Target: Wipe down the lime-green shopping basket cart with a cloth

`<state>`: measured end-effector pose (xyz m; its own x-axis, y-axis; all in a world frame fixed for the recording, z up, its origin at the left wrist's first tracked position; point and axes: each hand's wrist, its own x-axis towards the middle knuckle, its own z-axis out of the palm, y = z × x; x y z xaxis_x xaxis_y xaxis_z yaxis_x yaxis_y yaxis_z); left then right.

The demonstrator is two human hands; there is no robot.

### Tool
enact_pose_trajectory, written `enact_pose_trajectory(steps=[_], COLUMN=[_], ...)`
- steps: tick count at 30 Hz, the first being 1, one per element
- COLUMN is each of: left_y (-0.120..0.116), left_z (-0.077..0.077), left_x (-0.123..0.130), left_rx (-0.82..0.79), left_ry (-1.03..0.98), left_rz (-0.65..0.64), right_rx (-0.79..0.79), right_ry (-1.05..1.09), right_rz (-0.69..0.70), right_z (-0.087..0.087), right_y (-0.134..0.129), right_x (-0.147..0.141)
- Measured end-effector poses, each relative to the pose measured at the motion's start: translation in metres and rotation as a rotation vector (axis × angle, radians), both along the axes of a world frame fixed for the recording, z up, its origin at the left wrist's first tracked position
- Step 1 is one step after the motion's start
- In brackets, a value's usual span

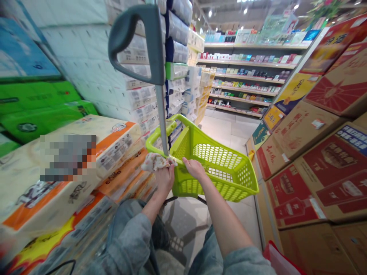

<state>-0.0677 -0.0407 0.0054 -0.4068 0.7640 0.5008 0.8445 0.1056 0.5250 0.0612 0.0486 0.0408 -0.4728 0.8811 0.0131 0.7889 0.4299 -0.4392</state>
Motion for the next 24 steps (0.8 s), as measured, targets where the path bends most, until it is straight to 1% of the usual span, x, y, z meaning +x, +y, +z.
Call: enact_pose_trajectory(steps=[2, 4, 7, 9, 12, 15, 19, 21, 24], left_y=[0.001, 0.004, 0.009, 0.011, 0.01, 0.009, 0.007, 0.006, 0.006], left_z=[0.01, 0.025, 0.049, 0.062, 0.075, 0.083, 0.087, 0.086, 0.086], left_x=[-0.013, -0.027, -0.045, -0.054, -0.063, -0.072, -0.089, -0.098, -0.106], left_rx=[0.007, 0.106, 0.231, 0.229, 0.149, 0.1, 0.124, 0.172, 0.245], left_ry=[0.114, 0.245, 0.419, 0.508, 0.617, 0.703, 0.784, 0.784, 0.722], left_rz=[0.034, 0.044, -0.021, -0.083, -0.199, -0.321, -0.5, -0.537, -0.556], right_rx=[-0.003, -0.002, 0.01, 0.023, 0.037, 0.049, 0.076, 0.086, 0.082], right_ry=[0.0, 0.003, 0.002, 0.006, 0.032, 0.062, 0.087, 0.091, 0.09], right_rz=[0.009, 0.016, 0.019, 0.013, 0.005, 0.008, 0.018, 0.027, 0.029], right_z=[0.0, 0.0, 0.0, -0.001, -0.002, -0.004, -0.008, -0.009, -0.01], right_y=[-0.001, -0.001, -0.001, 0.0, 0.001, 0.003, 0.005, 0.006, 0.007], right_x=[-0.001, -0.002, -0.002, 0.0, 0.004, 0.01, 0.019, 0.023, 0.027])
